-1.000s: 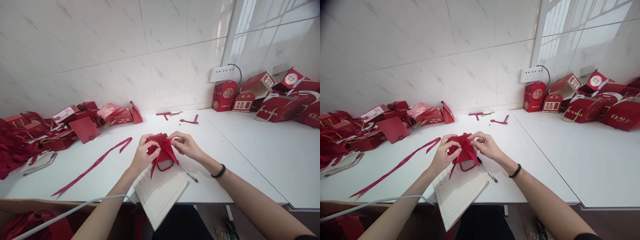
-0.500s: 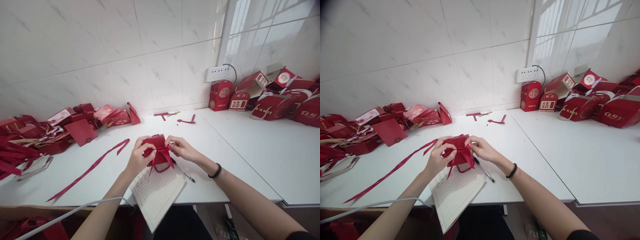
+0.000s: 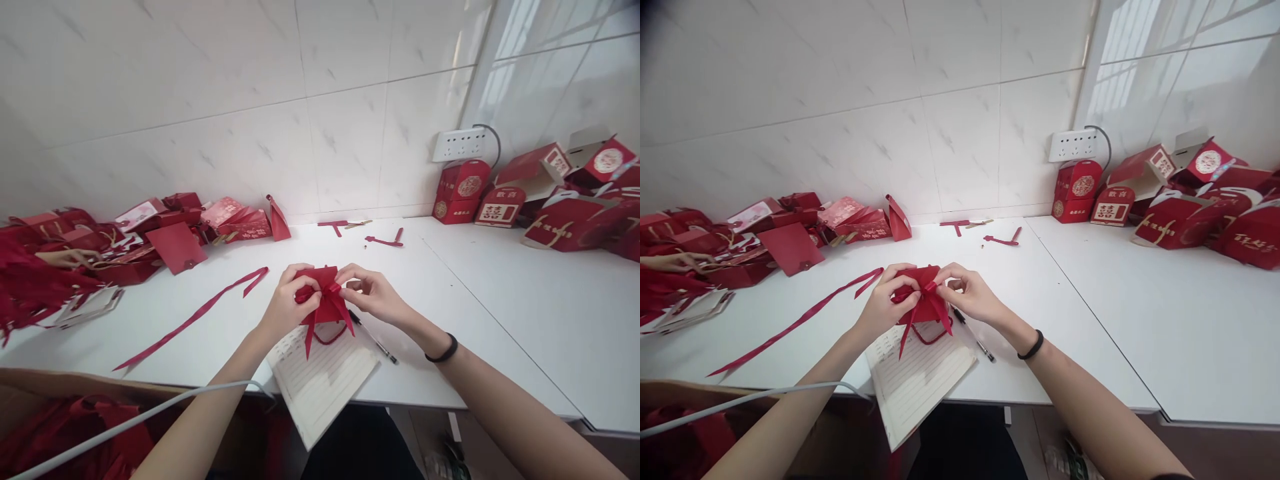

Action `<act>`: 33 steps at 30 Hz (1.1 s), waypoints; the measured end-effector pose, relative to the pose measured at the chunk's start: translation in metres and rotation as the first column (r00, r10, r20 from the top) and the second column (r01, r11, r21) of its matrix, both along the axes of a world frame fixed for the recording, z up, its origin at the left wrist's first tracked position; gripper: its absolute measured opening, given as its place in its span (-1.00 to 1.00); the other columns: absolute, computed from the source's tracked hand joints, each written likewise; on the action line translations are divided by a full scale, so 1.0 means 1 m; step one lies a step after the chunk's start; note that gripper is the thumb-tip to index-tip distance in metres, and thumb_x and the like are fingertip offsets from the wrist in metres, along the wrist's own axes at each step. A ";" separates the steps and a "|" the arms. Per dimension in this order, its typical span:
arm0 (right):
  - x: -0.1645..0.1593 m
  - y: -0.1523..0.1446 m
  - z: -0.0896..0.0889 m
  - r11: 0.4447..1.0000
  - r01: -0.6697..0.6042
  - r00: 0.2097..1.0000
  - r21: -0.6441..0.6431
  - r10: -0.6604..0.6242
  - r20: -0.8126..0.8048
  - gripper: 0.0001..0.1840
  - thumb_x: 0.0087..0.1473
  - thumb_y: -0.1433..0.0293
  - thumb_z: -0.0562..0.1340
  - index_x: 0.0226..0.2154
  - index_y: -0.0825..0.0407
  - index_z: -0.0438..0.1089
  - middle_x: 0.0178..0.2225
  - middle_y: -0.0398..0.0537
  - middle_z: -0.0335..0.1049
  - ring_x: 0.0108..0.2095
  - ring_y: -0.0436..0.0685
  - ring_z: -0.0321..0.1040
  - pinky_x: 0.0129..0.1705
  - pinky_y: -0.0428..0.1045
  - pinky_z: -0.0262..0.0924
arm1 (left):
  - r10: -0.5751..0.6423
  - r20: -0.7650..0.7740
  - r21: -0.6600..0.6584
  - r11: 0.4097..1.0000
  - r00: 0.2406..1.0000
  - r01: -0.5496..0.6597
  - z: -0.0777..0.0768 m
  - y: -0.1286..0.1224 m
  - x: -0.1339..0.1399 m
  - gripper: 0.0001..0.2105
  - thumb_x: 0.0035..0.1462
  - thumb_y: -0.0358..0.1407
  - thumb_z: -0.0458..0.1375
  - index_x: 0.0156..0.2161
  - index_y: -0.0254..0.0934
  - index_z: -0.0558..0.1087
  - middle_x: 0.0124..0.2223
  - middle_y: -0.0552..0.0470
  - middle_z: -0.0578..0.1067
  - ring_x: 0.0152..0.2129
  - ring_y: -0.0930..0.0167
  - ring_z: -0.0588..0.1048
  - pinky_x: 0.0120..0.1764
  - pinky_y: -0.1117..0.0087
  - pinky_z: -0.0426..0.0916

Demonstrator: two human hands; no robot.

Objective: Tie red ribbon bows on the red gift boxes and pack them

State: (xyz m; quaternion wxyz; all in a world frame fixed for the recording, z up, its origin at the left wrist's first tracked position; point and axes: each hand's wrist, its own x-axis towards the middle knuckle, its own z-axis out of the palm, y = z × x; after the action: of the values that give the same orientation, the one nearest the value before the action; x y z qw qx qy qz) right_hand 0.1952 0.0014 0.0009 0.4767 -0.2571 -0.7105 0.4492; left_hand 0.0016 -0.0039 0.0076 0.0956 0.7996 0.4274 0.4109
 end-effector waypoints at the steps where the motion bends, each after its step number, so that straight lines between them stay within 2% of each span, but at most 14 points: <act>1: 0.000 0.000 0.000 1.000 -0.010 1.000 0.005 0.010 -0.002 -0.84 0.03 0.27 0.21 -0.39 0.04 0.37 -0.27 -0.05 0.25 -0.52 -0.08 0.13 -0.66 -0.16 -0.08 | -0.001 0.000 0.005 1.000 1.000 0.001 -0.001 0.000 0.000 -0.94 0.02 -0.41 0.09 -0.43 -0.25 0.39 -0.09 -0.02 0.34 -0.10 0.36 0.35 -0.01 0.28 0.26; 8: 0.002 -0.004 0.000 0.998 -0.024 1.000 -0.062 0.025 0.007 -0.76 0.03 0.21 0.22 -0.43 0.06 0.33 -0.31 -0.04 0.28 -0.60 -0.11 0.09 -0.66 -0.14 -0.01 | -0.008 0.038 -0.009 1.000 0.999 0.008 -0.004 -0.002 0.003 -0.94 -0.01 -0.43 0.11 -0.41 -0.24 0.40 -0.06 -0.03 0.32 -0.06 0.32 0.32 0.02 0.23 0.23; 13: 0.001 -0.005 -0.003 0.998 0.047 0.998 -0.052 -0.045 0.044 -0.73 -0.10 0.25 0.33 -0.36 0.02 0.32 -0.33 -0.08 0.29 -0.55 -0.06 0.15 -0.59 -0.10 0.11 | -0.027 0.059 -0.005 1.000 0.998 0.027 -0.004 -0.004 0.005 -0.94 -0.01 -0.43 0.12 -0.43 -0.24 0.41 -0.07 -0.02 0.33 -0.08 0.33 0.33 0.02 0.25 0.23; 18: -0.001 -0.005 -0.006 0.983 0.150 0.989 -0.105 -0.150 0.006 -0.77 -0.10 0.23 0.32 -0.49 0.03 0.33 -0.44 -0.11 0.28 -0.69 -0.12 0.02 -0.73 -0.12 -0.14 | -0.042 0.072 -0.017 0.999 0.997 0.043 -0.005 -0.004 0.007 -0.95 -0.03 -0.42 0.13 -0.43 -0.23 0.42 -0.04 -0.01 0.32 -0.07 0.32 0.32 0.04 0.25 0.22; 20: 0.001 -0.005 -0.007 0.982 0.132 0.991 -0.136 -0.131 0.013 -0.78 -0.10 0.23 0.32 -0.48 0.02 0.34 -0.50 -0.13 0.26 -0.72 -0.11 0.00 -0.74 -0.12 -0.20 | -0.057 0.083 -0.017 0.998 0.995 0.058 -0.006 -0.003 0.007 -0.95 -0.04 -0.41 0.13 -0.43 -0.22 0.43 -0.04 -0.01 0.32 -0.06 0.31 0.32 0.04 0.24 0.22; 24: 0.005 -0.004 -0.006 0.978 0.032 0.999 -0.207 -0.036 -0.016 -0.76 -0.04 0.17 0.27 -0.40 -0.02 0.33 -0.68 -0.24 0.10 -0.75 -0.08 -0.05 -0.72 -0.12 -0.25 | -0.077 0.112 0.001 0.997 0.991 0.078 -0.008 -0.002 0.006 -0.95 -0.04 -0.41 0.13 -0.42 -0.22 0.43 -0.06 -0.01 0.34 -0.07 0.31 0.32 0.03 0.24 0.23; 28: 0.005 -0.003 -0.005 0.968 -0.002 0.998 -0.252 -0.012 -0.056 -0.75 -0.02 0.15 0.25 -0.38 -0.03 0.28 -0.64 -0.25 0.10 -0.78 -0.16 -0.19 -0.72 -0.13 -0.31 | -0.105 0.119 0.009 0.994 0.987 0.105 -0.008 -0.002 0.007 -0.95 -0.04 -0.40 0.14 -0.41 -0.22 0.44 -0.07 -0.01 0.34 -0.05 0.30 0.30 0.05 0.25 0.21; 30: 0.003 -0.004 -0.004 0.966 0.044 0.997 -0.253 -0.057 -0.044 -0.74 0.00 0.15 0.24 -0.31 -0.06 0.25 -0.64 -0.29 0.05 -0.77 -0.16 -0.24 -0.72 -0.15 -0.32 | -0.118 0.109 0.003 0.993 0.987 0.119 -0.007 -0.003 0.007 -0.95 -0.04 -0.40 0.14 -0.42 -0.23 0.44 -0.07 -0.02 0.33 -0.05 0.30 0.29 0.06 0.24 0.19; 33: 0.001 -0.005 -0.003 0.964 0.196 0.981 -0.182 -0.195 0.020 -0.71 0.00 0.16 0.24 -0.24 -0.08 0.23 -0.64 -0.30 0.04 -0.72 -0.12 -0.16 -0.72 -0.17 -0.21 | -0.139 0.102 -0.012 0.990 0.985 0.141 -0.007 -0.004 0.008 -0.95 -0.02 -0.39 0.13 -0.43 -0.23 0.44 -0.06 -0.02 0.32 -0.04 0.29 0.28 0.06 0.21 0.18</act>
State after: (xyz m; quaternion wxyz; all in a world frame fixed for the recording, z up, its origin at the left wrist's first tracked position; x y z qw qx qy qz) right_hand 0.1961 -0.0036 -0.0017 0.4923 -0.3691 -0.6380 0.4629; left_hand 0.0092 -0.0074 0.0009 0.1533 0.8051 0.3686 0.4387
